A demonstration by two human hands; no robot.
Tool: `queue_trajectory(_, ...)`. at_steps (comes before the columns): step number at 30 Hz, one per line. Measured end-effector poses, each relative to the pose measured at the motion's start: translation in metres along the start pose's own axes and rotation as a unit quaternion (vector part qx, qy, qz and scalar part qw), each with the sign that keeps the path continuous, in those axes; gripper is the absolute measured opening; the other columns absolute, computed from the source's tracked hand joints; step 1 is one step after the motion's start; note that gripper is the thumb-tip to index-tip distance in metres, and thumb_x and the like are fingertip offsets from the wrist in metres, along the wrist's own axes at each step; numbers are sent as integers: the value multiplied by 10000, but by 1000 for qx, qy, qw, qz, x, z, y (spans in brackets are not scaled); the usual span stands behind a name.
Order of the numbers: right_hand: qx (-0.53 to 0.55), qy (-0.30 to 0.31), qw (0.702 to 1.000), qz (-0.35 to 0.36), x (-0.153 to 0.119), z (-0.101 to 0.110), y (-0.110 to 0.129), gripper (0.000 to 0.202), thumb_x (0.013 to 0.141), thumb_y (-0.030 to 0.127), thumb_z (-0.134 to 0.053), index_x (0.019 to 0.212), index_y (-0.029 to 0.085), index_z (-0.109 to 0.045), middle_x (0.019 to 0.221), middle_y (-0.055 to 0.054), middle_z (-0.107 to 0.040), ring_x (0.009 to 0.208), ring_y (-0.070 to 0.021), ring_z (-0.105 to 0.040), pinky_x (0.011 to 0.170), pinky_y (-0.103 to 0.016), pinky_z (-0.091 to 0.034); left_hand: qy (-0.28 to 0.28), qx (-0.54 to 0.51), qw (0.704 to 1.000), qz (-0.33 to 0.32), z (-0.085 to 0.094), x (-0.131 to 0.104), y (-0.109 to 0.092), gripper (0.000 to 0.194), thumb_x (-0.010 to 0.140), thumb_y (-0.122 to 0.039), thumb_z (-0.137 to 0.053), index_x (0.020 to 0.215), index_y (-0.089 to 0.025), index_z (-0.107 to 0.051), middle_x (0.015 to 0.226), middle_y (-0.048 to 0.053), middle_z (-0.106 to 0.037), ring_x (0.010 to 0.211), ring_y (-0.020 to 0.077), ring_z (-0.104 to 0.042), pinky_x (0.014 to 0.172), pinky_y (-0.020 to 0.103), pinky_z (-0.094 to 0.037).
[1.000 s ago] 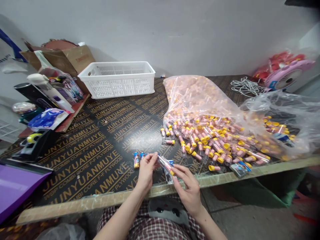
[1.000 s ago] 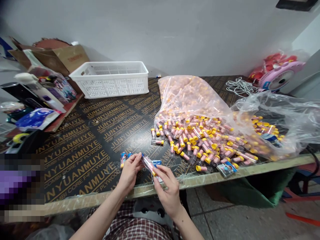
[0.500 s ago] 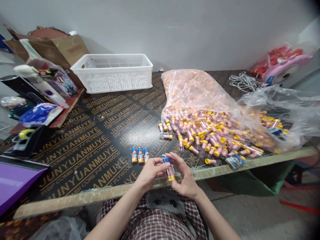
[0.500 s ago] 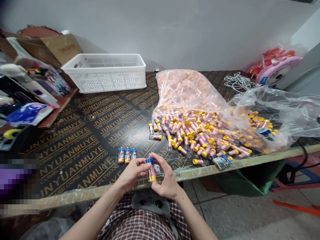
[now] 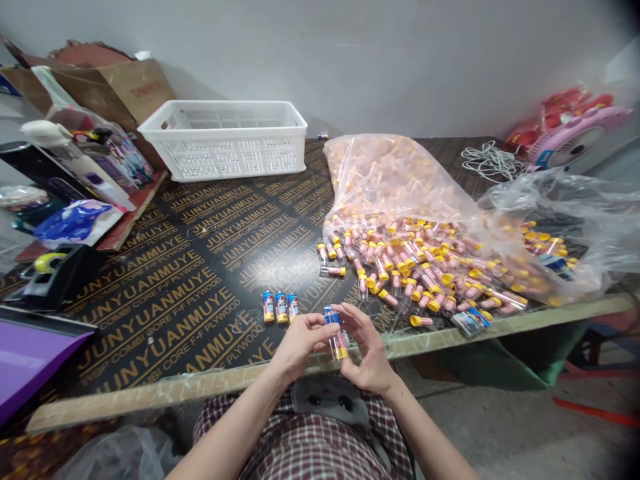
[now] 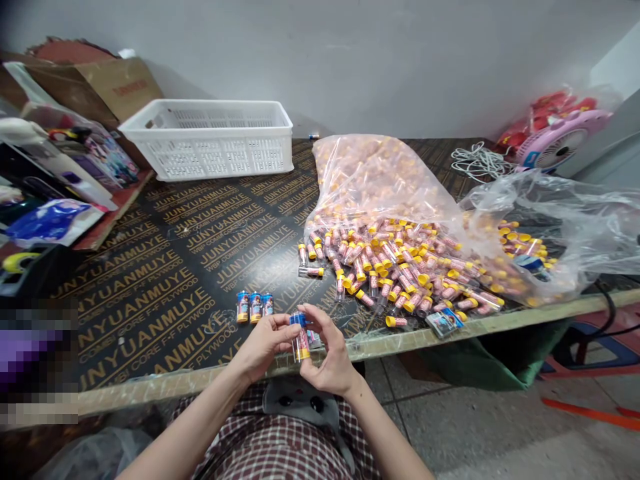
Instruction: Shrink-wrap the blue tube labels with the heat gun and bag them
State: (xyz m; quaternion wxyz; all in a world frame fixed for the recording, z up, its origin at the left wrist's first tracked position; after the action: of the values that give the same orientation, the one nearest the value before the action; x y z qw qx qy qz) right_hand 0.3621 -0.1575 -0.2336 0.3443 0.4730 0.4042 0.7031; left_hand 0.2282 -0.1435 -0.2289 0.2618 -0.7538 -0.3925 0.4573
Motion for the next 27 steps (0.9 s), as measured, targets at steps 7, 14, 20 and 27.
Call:
queue_trajectory(7,8,-6,1000,5,3,-4,1,803,599,50,-486,1356,226,-284,1330,-118,-450,1197,-253,-471,973,-418,-433,-1,-8,1000,-5,4,1,2,393,481,-389,-817,685,-118,-619,638,25,-636,564,102,-569,532,203,-421)
queue_trajectory(14,17,5,1000,-24,24,-22,-2,798,696,172,-583,1395,254,-206,1409,-111,-360,1250,-252,-412,1022,-443,-370,-62,64,993,-81,40,5,-24,419,518,-430,-776,763,-134,-611,634,20,-628,542,126,-563,537,245,-430)
queue_trajectory(20,-48,-6,986,-162,48,-59,-32,569,772,203,-556,1317,264,-404,1288,-103,-483,1029,-209,-569,805,-366,-527,-310,445,816,-200,133,4,-70,443,543,-395,-759,905,-201,-592,510,-45,-553,508,144,-534,526,233,-352)
queue_trajectory(27,-130,18,987,-91,73,-94,-58,483,705,28,-482,1129,223,-609,1170,-102,-557,986,-202,-591,812,-362,-527,-288,504,797,-167,158,17,-60,325,607,-421,-703,811,-193,-594,518,-26,-564,525,156,-546,527,230,-319)
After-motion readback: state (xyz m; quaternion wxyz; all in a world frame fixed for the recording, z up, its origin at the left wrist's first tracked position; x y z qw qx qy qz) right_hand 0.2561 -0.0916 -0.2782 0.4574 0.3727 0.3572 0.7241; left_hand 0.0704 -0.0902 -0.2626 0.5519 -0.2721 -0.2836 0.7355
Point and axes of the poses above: each hand's wrist, its own x-axis towards the middle knuckle, its own z-axis out of the back of the hand, y = z × x, the point moved 3 cm from there along x, towards the middle knuckle
